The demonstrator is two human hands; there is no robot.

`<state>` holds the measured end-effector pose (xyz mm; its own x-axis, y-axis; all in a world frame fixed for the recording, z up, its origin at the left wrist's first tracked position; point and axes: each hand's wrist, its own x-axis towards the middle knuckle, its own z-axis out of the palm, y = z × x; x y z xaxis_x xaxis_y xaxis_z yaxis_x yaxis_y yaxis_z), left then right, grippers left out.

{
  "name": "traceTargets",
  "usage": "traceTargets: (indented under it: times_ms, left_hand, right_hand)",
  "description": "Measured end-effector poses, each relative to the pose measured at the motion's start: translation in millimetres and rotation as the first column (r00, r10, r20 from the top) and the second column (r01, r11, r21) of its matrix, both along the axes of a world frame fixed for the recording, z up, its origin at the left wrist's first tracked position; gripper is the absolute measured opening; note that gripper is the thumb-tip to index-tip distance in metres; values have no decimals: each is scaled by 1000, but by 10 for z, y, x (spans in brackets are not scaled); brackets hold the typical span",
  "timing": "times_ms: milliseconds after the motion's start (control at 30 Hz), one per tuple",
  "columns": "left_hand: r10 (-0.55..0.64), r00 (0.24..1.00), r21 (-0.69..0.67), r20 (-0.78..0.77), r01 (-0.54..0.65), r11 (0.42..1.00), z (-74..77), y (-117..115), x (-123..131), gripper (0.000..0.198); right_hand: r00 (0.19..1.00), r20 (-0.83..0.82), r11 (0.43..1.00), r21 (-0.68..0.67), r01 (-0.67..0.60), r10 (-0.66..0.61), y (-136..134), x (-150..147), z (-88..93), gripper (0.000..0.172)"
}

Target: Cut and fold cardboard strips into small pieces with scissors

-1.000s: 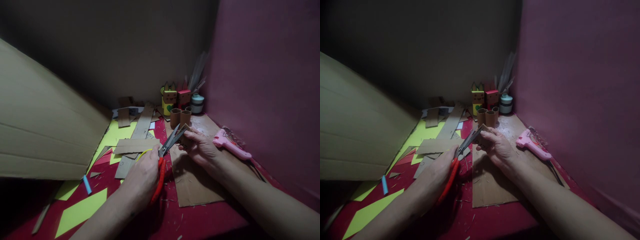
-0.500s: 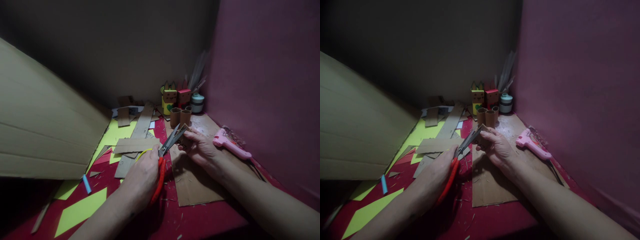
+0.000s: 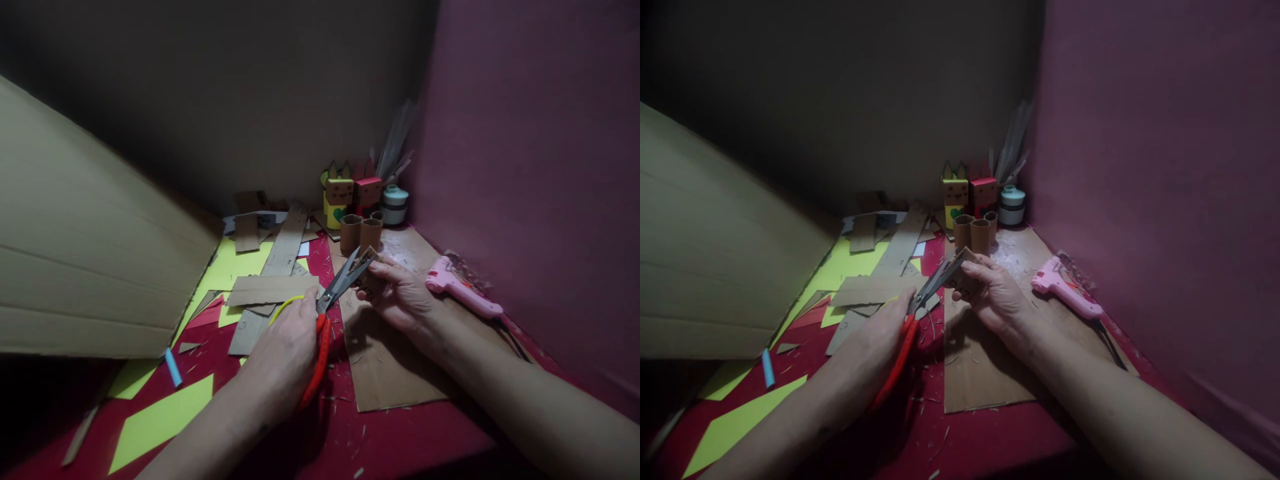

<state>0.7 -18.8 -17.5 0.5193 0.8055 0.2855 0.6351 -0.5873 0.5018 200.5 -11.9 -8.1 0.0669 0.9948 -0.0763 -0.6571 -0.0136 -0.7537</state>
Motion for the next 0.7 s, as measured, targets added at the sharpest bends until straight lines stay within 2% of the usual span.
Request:
traceTargets:
  times_ms: [433,700]
  left_hand:
    - [-8,997,-5,-79,7,1000,18,-15,-3,46]
    - [-24,983,-101,-184,5,995,182,-46,8,49]
  right_hand:
    - [1000,-16,1000,-4,-7,7,8,-4,-18,21]
    - [1000,-26,1000,-14,11,-12,8,-17,3,27]
